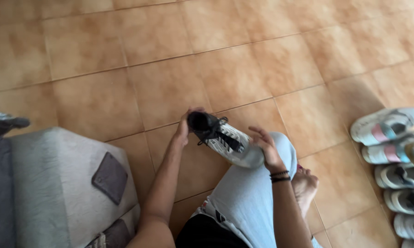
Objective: The person sits on a tiled floor and removes the existing laces from a pair of sneakers. They then thread new black laces through the eyelets of one shoe, pulling them through each hole to re-lace the shoe.
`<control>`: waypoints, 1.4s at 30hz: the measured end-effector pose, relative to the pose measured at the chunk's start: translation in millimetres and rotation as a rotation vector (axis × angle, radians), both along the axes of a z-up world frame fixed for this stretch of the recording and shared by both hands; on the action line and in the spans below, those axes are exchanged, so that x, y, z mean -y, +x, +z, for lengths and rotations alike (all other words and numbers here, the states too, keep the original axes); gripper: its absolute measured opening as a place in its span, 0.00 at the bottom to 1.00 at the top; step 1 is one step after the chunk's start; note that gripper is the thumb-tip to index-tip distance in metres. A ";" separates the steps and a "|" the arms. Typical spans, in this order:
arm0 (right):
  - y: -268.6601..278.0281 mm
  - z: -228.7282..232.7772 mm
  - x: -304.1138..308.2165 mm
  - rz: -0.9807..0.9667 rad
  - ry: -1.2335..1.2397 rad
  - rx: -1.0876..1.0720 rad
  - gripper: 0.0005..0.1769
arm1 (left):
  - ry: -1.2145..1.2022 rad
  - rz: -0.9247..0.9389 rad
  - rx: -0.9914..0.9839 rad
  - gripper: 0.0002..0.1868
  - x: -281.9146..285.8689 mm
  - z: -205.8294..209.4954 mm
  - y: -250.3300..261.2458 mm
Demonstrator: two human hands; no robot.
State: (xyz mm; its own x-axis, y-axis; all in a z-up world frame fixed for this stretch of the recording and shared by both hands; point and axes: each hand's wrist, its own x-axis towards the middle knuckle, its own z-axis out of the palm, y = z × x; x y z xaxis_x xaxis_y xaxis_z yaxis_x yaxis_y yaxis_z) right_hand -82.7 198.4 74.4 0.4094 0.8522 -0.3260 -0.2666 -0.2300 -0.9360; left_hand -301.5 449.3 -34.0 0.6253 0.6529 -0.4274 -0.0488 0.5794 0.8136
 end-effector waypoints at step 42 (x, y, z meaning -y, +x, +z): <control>-48.0 -122.2 -158.1 0.544 -0.168 0.523 0.51 | 1.042 0.693 -0.689 0.47 -8.4 -30.3 -104.7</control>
State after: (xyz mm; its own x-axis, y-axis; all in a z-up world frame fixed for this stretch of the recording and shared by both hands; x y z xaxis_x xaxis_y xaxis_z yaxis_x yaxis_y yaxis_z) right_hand -130.8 356.5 -47.9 0.0832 0.9339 -0.3478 0.3921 -0.3515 -0.8501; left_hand -406.2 457.7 -64.3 -0.0762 0.9349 0.3466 0.5030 -0.2641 0.8230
